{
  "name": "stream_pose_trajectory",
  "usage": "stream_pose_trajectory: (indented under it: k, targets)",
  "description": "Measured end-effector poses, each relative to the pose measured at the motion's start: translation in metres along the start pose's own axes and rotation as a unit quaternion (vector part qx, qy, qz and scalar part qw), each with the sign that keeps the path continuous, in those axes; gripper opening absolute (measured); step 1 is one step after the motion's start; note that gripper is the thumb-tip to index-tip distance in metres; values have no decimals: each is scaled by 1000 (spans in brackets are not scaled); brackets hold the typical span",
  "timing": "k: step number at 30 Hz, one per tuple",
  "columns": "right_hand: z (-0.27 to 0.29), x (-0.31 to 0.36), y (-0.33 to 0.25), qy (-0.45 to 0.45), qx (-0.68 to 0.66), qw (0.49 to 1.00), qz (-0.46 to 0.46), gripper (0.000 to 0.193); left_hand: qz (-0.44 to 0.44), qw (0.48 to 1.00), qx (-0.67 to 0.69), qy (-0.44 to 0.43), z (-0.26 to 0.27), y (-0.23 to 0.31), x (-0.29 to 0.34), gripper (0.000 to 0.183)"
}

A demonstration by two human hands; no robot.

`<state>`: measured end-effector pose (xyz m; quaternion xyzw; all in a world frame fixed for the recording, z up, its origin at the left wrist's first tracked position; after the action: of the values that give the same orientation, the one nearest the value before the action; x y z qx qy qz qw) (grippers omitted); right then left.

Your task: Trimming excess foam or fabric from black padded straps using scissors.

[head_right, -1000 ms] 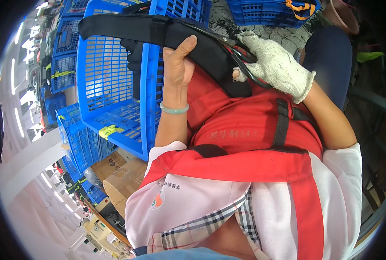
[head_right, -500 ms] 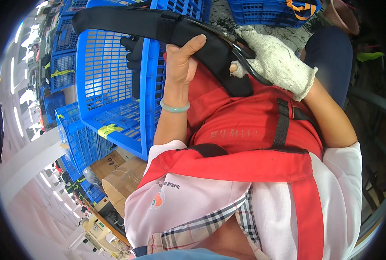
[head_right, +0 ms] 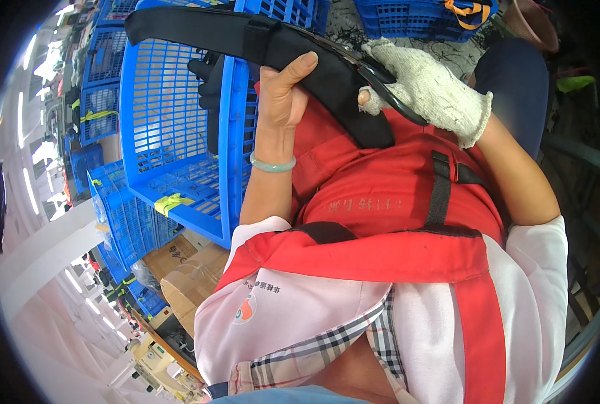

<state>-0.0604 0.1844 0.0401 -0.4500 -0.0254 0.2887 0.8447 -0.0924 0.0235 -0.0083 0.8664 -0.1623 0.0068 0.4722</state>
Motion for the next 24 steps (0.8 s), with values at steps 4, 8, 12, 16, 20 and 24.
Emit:
stream_pose_trajectory:
  k: [4, 8, 12, 16, 20, 24]
  targets:
    - [-13, -2, 10, -83, -114, 979, -147, 47, 0, 1000, 1, -2, 1, -1, 0, 28]
    - [-26, 8, 22, -60, -229, 949, -207, 35, 13, 1000, 11, -10, 1, -5, 2, 27]
    - [-20, 1, 16, 1, -142, 989, -48, 31, 34, 998, -20, -44, -9, -22, 8, 27]
    - [-41, 16, 40, -27, -374, 897, -235, 29, 87, 992, -37, -86, -17, -40, 15, 28]
    - [-41, 19, 49, 8, -363, 920, -151, 34, 103, 989, -46, -95, -15, -47, 13, 30]
    - [-29, 6, 41, 3, -250, 968, -36, 36, 96, 989, -47, -100, -16, -48, 12, 33]
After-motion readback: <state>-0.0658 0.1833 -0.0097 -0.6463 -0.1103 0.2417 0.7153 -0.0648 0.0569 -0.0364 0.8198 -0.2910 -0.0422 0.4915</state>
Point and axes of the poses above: each hand's wrist, its own x-axis away from the middle knuckle, its own z-axis out of the back of the hand, y = z × x, the point moved 9 cm from there along -x, towards the middle knuckle, and after that the axes turned 7 degrees about z, right-handed, at the moved point
